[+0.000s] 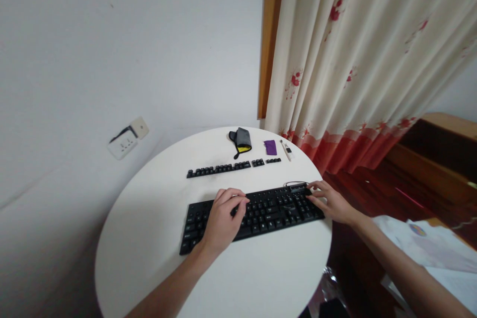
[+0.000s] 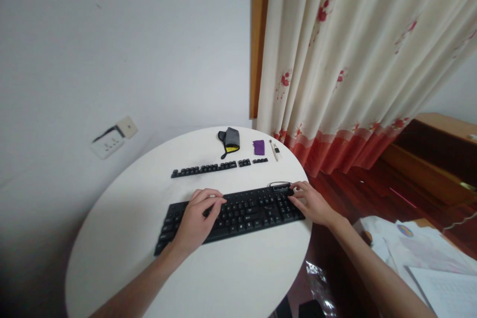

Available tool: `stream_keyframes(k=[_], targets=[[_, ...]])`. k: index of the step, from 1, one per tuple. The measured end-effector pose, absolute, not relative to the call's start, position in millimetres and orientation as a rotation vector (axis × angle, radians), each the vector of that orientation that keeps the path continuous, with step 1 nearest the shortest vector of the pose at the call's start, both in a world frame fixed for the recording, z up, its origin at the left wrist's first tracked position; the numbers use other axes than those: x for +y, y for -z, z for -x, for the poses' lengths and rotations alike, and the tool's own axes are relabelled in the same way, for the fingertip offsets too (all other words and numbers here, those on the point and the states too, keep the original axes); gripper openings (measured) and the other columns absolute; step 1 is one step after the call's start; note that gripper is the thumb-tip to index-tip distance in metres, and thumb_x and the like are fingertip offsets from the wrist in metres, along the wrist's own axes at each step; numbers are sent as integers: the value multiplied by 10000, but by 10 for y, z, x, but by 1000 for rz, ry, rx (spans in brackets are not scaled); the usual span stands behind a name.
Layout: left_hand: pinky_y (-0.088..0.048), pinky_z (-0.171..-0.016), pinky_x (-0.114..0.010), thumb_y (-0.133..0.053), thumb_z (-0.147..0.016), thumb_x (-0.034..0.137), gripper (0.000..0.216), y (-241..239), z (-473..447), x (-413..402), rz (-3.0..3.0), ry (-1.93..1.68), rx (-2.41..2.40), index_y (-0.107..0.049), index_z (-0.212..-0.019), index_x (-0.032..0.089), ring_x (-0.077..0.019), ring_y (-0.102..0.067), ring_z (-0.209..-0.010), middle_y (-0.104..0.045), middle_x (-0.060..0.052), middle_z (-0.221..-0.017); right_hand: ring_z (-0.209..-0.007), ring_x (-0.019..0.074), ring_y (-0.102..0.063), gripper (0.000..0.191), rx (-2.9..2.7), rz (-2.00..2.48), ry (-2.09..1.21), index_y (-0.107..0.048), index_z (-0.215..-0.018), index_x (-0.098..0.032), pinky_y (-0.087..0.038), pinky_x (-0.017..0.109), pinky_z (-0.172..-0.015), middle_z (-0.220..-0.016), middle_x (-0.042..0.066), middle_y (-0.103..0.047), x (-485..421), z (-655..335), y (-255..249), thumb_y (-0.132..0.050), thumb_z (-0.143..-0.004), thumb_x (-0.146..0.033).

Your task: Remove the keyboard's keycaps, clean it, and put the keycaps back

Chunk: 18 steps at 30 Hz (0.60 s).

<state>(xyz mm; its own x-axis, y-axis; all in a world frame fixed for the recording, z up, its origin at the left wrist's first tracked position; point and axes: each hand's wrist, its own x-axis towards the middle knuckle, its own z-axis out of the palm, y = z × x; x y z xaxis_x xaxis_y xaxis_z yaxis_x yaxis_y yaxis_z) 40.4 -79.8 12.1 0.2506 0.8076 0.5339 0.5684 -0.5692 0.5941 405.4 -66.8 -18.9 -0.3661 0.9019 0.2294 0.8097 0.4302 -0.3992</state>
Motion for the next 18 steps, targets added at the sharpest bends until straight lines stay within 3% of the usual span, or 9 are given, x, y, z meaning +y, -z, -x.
stream_keyframes(k=[8,11,14,18], targets=[[-486,-863,-344,-457,-917,371,296,-280,274,-523,-2226,-1135,1585,-707,-896,214,-203,-605,-910,-690,-43,-964,-1094,253,-553,342,-1923,1599,-29,-694,-1074,-219,-462,431,-979,-1192,104,-594,-880,-3925,484,-419,-966,-392],[-503,-733,-303,-451,-889,402,331,-129,681,-504,-2163,-942,1799,-685,-1032,216,-176,-607,-730,-695,-21,-899,-1131,271,-540,391,-1765,1664,29,-619,-1209,-190,-439,467,-1007,-1208,129,-592,-998,-3815,623,-408,-967,-413],[-504,-697,-315,-437,-872,408,386,131,997,-596,-2090,-830,1990,-667,-1082,177,-183,-599,-657,-665,-23,-791,-1230,304,-483,453,-1748,1712,67,-522,-1332,-206,-407,523,-1035,-1336,144,-517,-1113,-3634,707,-423,-955,-438],[-510,-774,-358,-447,-865,428,395,408,1106,-853,-2053,-796,2016,-663,-1048,151,-226,-638,-760,-672,-66,-840,-1324,324,-408,509,-1788,1766,80,-444,-1406,-209,-367,553,-1073,-1453,150,-410,-1167,-3418,807,-408,-957,-446]])
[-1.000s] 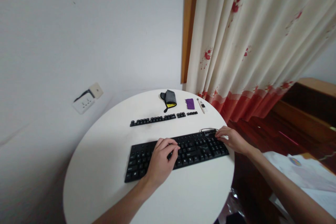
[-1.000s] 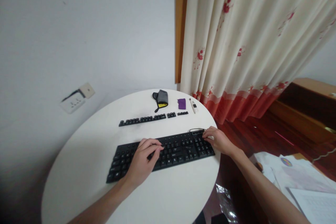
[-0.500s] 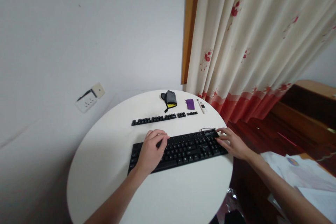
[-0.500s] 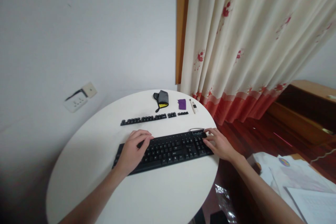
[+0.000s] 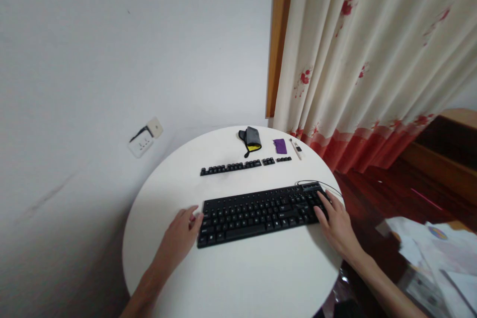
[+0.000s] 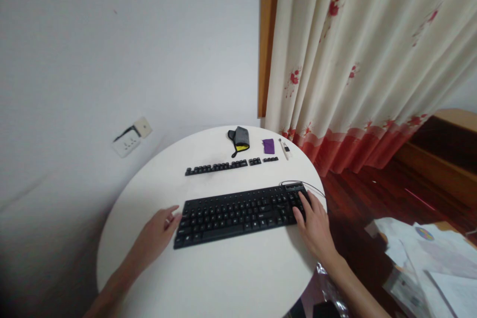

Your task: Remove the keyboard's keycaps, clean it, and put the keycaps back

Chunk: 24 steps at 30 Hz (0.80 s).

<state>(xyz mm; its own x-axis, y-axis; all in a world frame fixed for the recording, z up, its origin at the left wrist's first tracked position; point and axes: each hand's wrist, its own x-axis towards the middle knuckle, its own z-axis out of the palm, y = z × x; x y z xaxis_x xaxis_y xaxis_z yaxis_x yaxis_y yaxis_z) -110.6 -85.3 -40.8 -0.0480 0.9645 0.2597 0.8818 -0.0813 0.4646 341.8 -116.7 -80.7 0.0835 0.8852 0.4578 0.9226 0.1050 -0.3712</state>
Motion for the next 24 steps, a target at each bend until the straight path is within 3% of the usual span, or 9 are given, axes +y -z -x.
stream_keyframes(k=[3,6,9,13,18,24], targets=[[-498,-811,-376,-419,-904,405,341,455,990,-1041,-2067,-768,1912,-683,-913,190,-249,-646,-844,-688,-80,-875,-1380,320,-342,557,-1828,1782,68,-401,-1440,-174,-334,525,-1112,-1523,148,-314,-1123,-3392,900,-391,-958,-451],[-491,-769,-374,-373,-946,363,348,411,828,-1163,-2088,-738,1831,-678,-913,199,-249,-633,-815,-676,-83,-841,-1405,334,-294,590,-1854,1786,96,-388,-1449,-148,-321,533,-1115,-1547,157,-269,-1039,-3491,984,-377,-953,-468],[-480,-747,-352,-365,-963,332,337,349,752,-1178,-2141,-742,1750,-672,-915,200,-240,-627,-817,-674,-85,-844,-1393,346,-312,590,-1888,1768,131,-415,-1428,-125,-327,543,-1104,-1533,179,-291,-955,-3635,1032,-352,-955,-473],[-458,-704,-318,-390,-965,361,397,265,920,-867,-2202,-613,1715,-686,-751,206,-216,-625,-725,-682,-68,-746,-1317,372,-413,580,-1851,1750,223,-456,-1393,-132,-379,576,-1042,-1444,198,-419,-848,-3703,945,-349,-945,-485],[-464,-834,-308,-540,-890,257,197,253,1286,-69,-2180,-758,1971,-704,-953,169,-197,-634,-829,-702,-77,-930,-1117,346,-550,498,-1860,1588,199,-581,-1241,-126,-430,507,-997,-1185,190,-599,-630,-3237,539,-440,-913,-473],[-457,-901,-313,-500,-900,167,277,481,1355,280,-2171,-880,2030,-615,-1153,162,-181,-608,-900,-662,-57,-979,-967,254,-623,395,-2110,1377,-271,-523,-1284,-180,-485,380,-891,-1109,125,-644,-317,-1877,172,-406,-947,-349]])
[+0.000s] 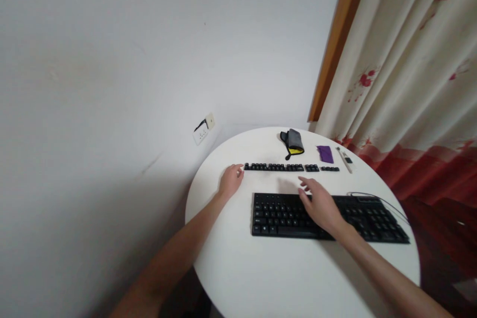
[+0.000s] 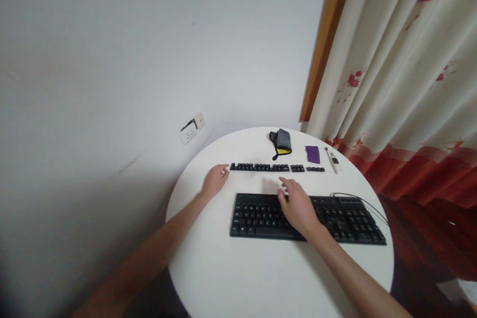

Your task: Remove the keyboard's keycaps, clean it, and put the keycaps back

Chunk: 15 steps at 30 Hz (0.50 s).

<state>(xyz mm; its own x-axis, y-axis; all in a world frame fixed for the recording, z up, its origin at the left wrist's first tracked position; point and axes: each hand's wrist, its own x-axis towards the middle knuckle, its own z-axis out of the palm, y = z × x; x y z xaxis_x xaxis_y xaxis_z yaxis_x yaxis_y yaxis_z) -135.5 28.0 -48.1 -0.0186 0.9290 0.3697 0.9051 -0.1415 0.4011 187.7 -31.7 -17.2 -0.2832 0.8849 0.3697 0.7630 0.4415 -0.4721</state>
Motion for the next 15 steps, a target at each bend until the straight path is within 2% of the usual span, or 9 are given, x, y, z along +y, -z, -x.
stream_keyframes(k=[3,7,10,15], targets=[[-442,-934,-330,-510,-899,159,306,559,1339,230,-2211,-893,2005,-581,-1196,186,-189,-589,-949,-651,-46,-988,-941,239,-646,436,-2327,1359,-402,-449,-1366,-180,-483,347,-846,-1070,107,-676,-111,-1190,134,-410,-951,-310],[-415,-968,-361,-535,-899,170,343,574,1341,192,-2306,-864,1977,-551,-1240,208,-215,-548,-1032,-625,-58,-1056,-1023,271,-647,474,-2567,1448,-371,-388,-1408,-159,-471,347,-826,-1161,152,-665,180,-544,150,-422,-954,-293],[-408,-970,-365,-525,-906,166,361,577,1344,196,-2356,-832,1980,-541,-1263,217,-219,-532,-1045,-600,-68,-1097,-1010,278,-659,498,-2592,1466,-338,-341,-1433,-158,-476,352,-809,-1138,166,-676,342,-286,183,-414,-961,-300],[-416,-960,-366,-529,-904,159,361,600,1344,199,-2374,-817,1992,-571,-1259,214,-230,-520,-1050,-591,-78,-1081,-955,291,-676,441,-2610,1509,-274,-406,-1388,-140,-485,379,-791,-1091,187,-682,442,-140,242,-388,-970,-278]])
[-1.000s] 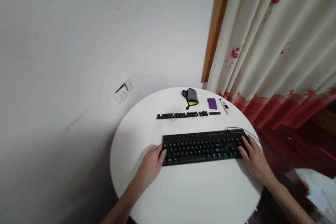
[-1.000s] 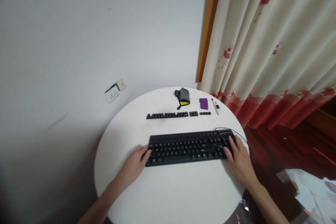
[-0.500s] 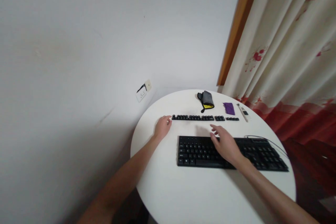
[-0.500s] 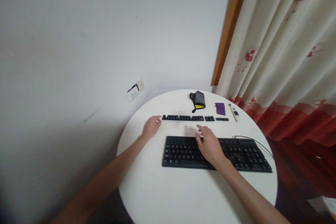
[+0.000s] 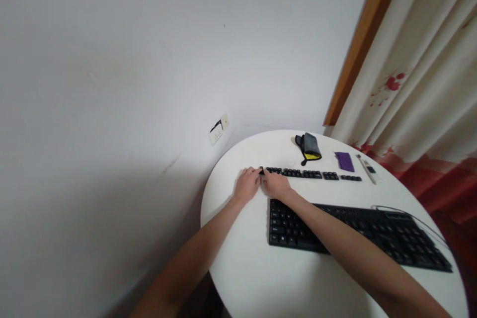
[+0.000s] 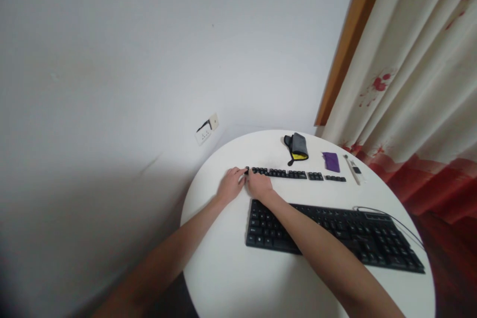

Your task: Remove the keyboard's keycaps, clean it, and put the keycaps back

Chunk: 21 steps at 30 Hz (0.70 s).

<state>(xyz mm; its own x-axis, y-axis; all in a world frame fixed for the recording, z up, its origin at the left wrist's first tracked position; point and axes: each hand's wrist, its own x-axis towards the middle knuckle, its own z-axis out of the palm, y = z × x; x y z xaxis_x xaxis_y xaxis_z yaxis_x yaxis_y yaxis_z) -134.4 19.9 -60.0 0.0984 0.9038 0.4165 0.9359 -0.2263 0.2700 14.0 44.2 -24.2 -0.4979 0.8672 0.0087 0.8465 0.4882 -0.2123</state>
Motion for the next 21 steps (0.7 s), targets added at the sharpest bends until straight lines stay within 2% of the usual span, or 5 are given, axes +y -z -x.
stream_keyframes(k=[6,9,13,17,21], targets=[[-450,-926,-341,-547,-898,156,265,605,1380,186,2291,920,-1916,-681,-1119,215,-215,-548,-1010,-618,-68,-1030,-958,240,-664,296,-2629,1443,-237,-653,-1088,-160,-471,311,-810,-1101,142,-658,386,-173,228,-387,-972,-215],[-452,-932,-339,-555,-894,153,200,601,1394,160,2333,957,-1922,-729,-979,205,-207,-581,-996,-665,-60,-1032,-981,224,-651,257,-2621,1397,-254,-708,-929,-158,-457,274,-815,-1091,125,-658,360,-211,207,-456,-943,-203],[-449,-930,-346,-560,-885,131,200,575,1373,86,2391,955,-1905,-740,-864,217,-199,-632,-932,-726,-37,-973,-974,207,-649,181,-2599,1322,-324,-733,-882,-190,-446,255,-807,-1003,79,-706,343,-284,194,-553,-892,-202],[-470,-881,-355,-629,-846,137,143,521,1288,-54,2390,988,-1923,-745,-826,219,-204,-662,-855,-751,-31,-898,-886,184,-659,152,-2515,1284,-398,-735,-938,-205,-451,252,-781,-941,45,-729,260,-492,199,-598,-876,-230],[-496,-814,-321,-696,-822,200,60,491,1160,-319,2523,1334,-1857,-753,-810,217,-177,-676,-795,-758,-21,-858,-767,168,-640,106,-2260,1133,-615,-727,-895,-192,-462,266,-755,-855,30,-722,39,-818,259,-636,-844,-208]])
